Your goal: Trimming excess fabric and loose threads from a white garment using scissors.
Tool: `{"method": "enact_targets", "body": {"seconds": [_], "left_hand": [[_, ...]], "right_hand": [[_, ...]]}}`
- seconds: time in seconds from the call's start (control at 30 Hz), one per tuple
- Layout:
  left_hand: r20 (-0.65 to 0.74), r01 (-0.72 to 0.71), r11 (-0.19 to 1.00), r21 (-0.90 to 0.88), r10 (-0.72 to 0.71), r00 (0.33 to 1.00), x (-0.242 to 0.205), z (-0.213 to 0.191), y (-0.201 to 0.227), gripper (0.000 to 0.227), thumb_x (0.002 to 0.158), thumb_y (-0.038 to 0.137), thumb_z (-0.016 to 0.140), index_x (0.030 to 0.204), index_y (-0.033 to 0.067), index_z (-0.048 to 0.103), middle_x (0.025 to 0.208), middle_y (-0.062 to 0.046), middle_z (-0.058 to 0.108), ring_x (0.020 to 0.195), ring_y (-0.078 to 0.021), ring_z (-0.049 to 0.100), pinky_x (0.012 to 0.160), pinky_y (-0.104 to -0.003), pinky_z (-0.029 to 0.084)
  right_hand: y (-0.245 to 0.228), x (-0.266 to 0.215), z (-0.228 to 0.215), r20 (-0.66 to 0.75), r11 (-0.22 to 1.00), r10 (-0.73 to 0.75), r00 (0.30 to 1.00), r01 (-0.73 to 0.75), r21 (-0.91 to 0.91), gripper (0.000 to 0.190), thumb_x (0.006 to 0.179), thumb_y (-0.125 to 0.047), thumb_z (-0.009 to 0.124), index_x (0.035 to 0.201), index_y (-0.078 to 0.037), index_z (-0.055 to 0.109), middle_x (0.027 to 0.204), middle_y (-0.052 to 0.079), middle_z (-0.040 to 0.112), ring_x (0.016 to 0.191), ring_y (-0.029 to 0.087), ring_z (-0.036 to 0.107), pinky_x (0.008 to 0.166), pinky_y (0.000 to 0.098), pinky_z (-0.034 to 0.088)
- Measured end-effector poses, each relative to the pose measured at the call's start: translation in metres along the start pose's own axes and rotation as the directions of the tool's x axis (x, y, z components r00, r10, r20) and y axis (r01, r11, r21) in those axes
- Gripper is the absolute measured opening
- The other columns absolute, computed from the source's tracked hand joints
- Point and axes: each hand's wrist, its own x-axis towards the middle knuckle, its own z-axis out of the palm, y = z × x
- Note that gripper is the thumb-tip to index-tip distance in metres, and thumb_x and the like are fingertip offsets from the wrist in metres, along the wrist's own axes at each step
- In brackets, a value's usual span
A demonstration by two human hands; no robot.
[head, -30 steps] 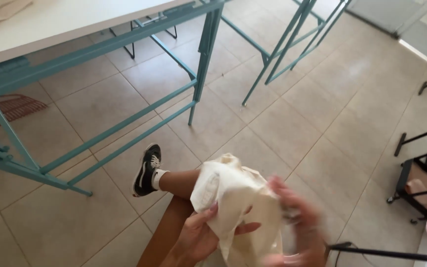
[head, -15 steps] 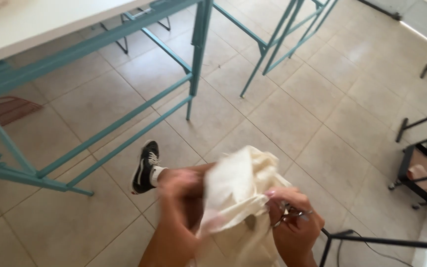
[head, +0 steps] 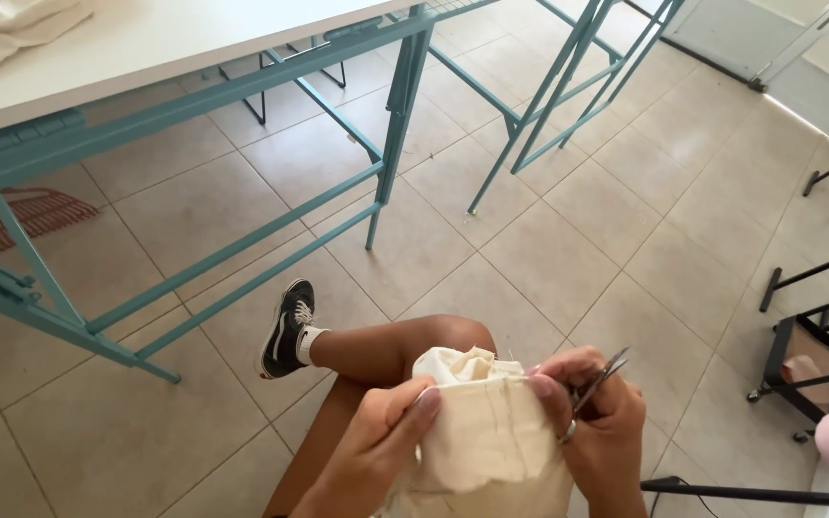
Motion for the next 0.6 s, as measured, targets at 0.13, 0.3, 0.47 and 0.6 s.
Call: {"method": "enact_targets", "body": {"seconds": [0.13, 0.3, 0.47, 0.6], "left_hand": [[0.034, -0.01, 0.906, 0.424, -0.005, 0.999, -0.003, 0.001, 0.031, 0.029, 0.109, 0.034, 0.06, 0.092, 0.0115, 0.066, 0.085, -0.002, 0.073, 0.075, -0.0099, 0.06, 0.063, -0.034, 0.05], [0.142, -0.333, 0.703, 0.628, 0.317, 0.938, 0.0, 0.011, 0.031, 0.031, 0.106, 0.021, 0.075, 0.079, 0.0087, 0.067, 0.064, 0.0, 0.059, 0.057, -0.0148, 0.048, 0.054, -0.033, 0.044], [0.105, -0.23, 0.82, 0.525, 0.206, 0.973, -0.009, 0.0, 0.006, 0.017, 0.095, 0.023, 0.086, 0.088, 0.0102, 0.078, 0.075, 0.003, 0.074, 0.063, -0.008, 0.056, 0.057, -0.027, 0.051], [0.039, -0.065, 0.837, 0.543, 0.052, 0.998, -0.014, 0.003, -0.004, 0.027, 0.094, 0.022, 0.091, 0.083, 0.0116, 0.069, 0.068, 0.004, 0.062, 0.06, -0.0101, 0.047, 0.056, -0.029, 0.044]], "right_hand": [[-0.002, -0.002, -0.001, 0.075, 0.999, -0.035, 0.997, 0.035, -0.009, 0.018, 0.091, -0.022, 0.083, 0.078, -0.012, 0.076, 0.073, -0.004, 0.072, 0.067, 0.006, 0.062, 0.06, 0.0222, 0.049], [-0.009, 0.0, -0.002, 0.275, 0.983, -0.184, 0.944, 0.184, 0.026, 0.011, 0.085, -0.018, 0.088, 0.09, -0.011, 0.079, 0.089, 0.0, 0.086, 0.083, 0.01, 0.081, 0.078, 0.023, 0.064], [-0.002, -0.006, -0.007, 0.382, 0.99, -0.135, 0.914, 0.11, 0.088, 0.013, 0.088, -0.008, 0.084, 0.098, -0.007, 0.076, 0.094, 0.004, 0.082, 0.09, 0.015, 0.077, 0.08, 0.0254, 0.065], [-0.015, -0.009, 0.001, 0.455, 0.972, -0.216, 0.864, 0.235, 0.015, 0.01, 0.095, -0.006, 0.078, 0.1, -0.014, 0.074, 0.1, 0.002, 0.074, 0.092, 0.014, 0.075, 0.083, 0.0242, 0.062]]}}
